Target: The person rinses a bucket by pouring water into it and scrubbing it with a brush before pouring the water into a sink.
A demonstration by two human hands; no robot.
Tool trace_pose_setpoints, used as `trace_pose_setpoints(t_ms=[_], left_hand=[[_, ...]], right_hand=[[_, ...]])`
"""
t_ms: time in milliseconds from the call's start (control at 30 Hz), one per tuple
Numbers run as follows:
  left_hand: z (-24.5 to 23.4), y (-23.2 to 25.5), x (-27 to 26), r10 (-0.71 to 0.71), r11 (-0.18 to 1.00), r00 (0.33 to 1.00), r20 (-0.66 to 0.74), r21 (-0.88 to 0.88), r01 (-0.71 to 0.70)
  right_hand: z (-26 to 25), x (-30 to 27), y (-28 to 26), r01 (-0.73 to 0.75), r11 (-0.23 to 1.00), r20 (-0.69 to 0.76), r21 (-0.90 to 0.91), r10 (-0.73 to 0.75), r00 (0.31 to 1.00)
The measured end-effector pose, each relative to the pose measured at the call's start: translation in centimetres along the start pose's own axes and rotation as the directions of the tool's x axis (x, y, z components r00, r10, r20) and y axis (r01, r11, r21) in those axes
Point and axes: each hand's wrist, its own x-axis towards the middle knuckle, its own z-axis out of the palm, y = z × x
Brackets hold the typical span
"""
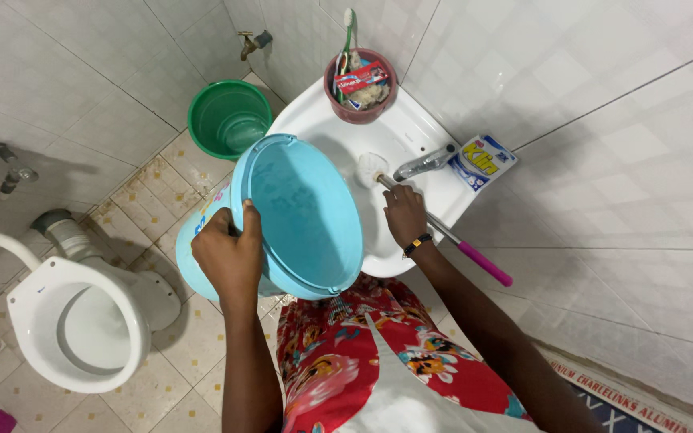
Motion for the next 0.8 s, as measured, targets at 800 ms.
trace_pose_setpoints(t_ms=[800], left_hand=[[6.3,4.1,1.0,0.335,0.924,0.942,0.002,0.192,-0.329]], right_hand=[[2.4,-5.7,-0.1,-0.190,0.967,0.147,-0.171,0.216,0.965]])
